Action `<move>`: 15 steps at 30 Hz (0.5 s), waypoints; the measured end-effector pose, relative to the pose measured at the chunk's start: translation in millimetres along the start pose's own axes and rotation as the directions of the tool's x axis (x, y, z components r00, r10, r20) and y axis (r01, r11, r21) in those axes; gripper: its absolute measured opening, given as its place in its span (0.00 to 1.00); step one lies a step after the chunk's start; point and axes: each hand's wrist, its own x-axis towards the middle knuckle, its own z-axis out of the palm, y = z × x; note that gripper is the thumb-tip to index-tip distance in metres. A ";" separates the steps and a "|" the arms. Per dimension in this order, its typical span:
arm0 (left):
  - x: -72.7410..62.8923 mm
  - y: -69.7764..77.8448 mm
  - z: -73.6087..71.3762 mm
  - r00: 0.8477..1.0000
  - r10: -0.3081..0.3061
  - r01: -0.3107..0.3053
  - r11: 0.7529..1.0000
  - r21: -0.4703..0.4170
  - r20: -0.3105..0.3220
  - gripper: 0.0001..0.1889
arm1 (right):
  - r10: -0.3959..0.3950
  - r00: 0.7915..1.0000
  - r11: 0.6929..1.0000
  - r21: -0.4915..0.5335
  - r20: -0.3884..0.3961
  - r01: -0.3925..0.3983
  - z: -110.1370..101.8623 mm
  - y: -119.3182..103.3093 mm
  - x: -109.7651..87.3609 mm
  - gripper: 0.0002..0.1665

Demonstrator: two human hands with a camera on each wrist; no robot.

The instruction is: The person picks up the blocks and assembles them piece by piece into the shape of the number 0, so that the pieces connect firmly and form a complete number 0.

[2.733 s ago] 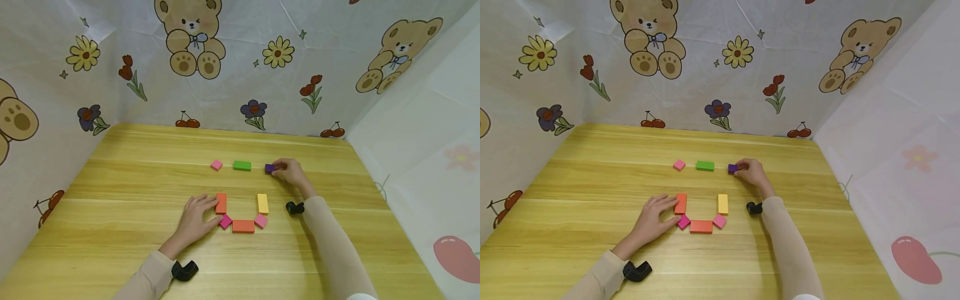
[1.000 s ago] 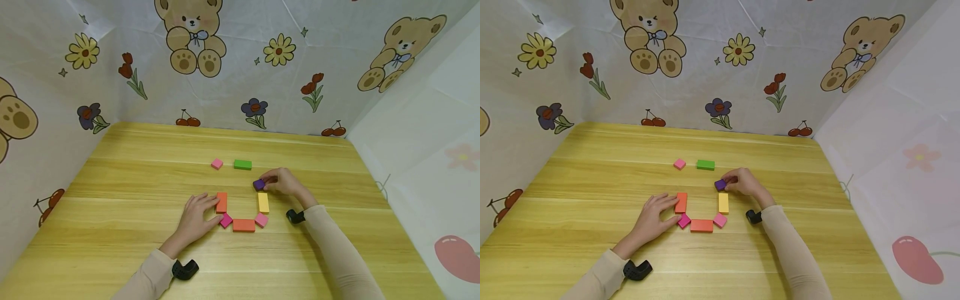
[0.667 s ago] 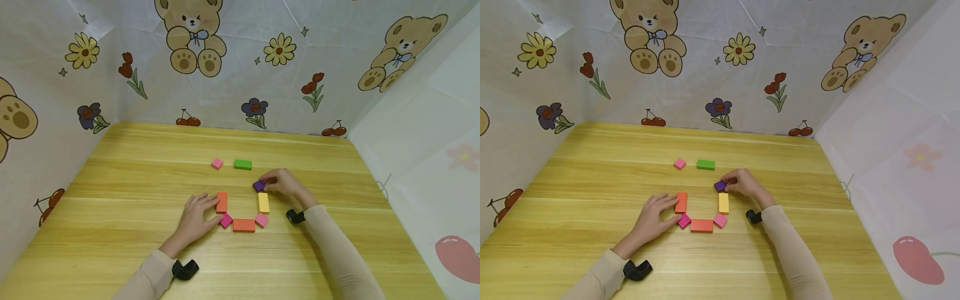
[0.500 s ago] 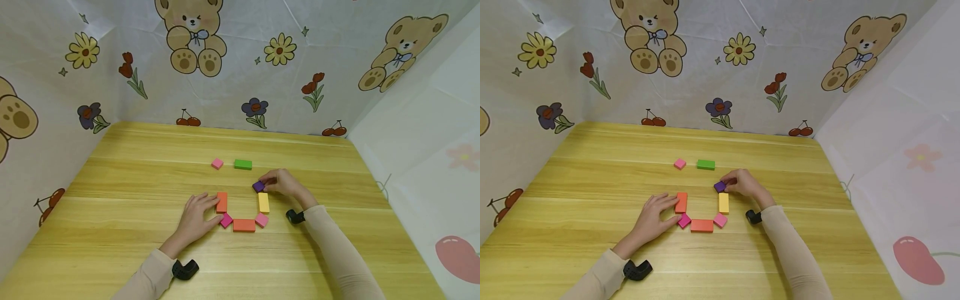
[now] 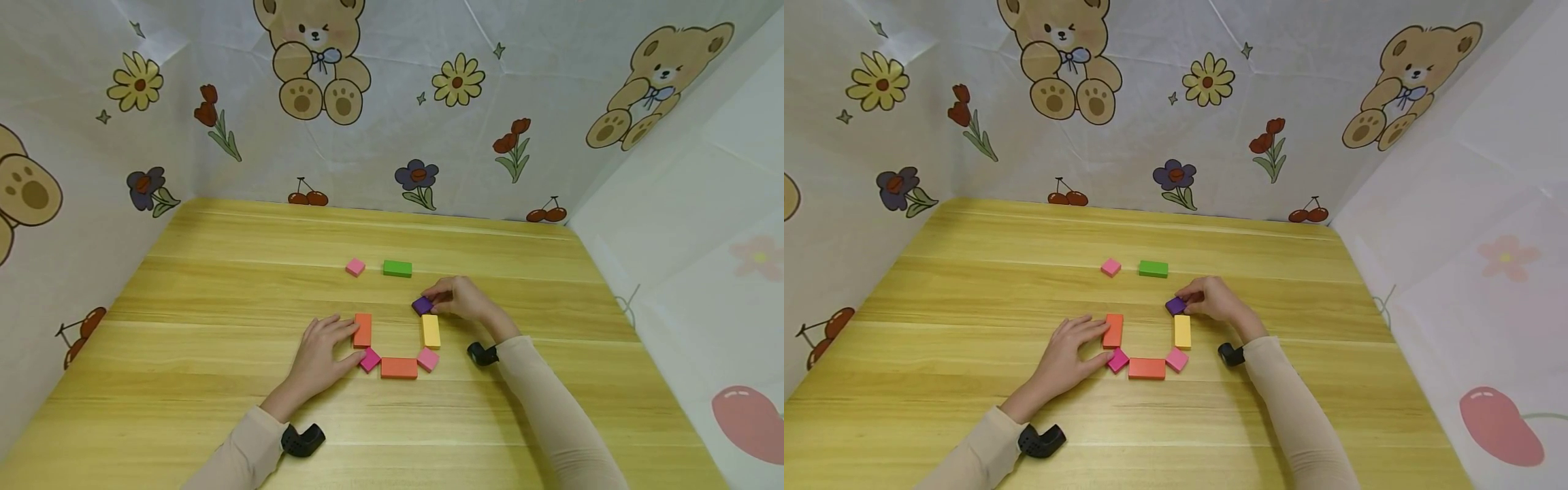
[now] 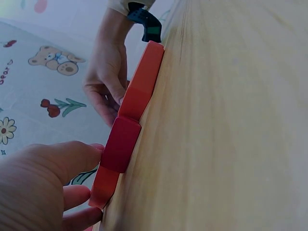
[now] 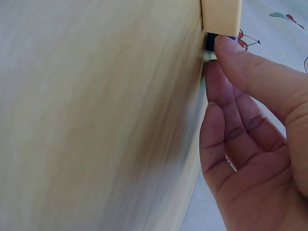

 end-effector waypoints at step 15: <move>0.5 -0.2 0.4 1.000 0.004 -0.004 1.000 0.002 -0.002 0.28 | -0.015 1.000 1.000 -0.027 0.009 0.015 -1.0 -1.4 -0.2 0.22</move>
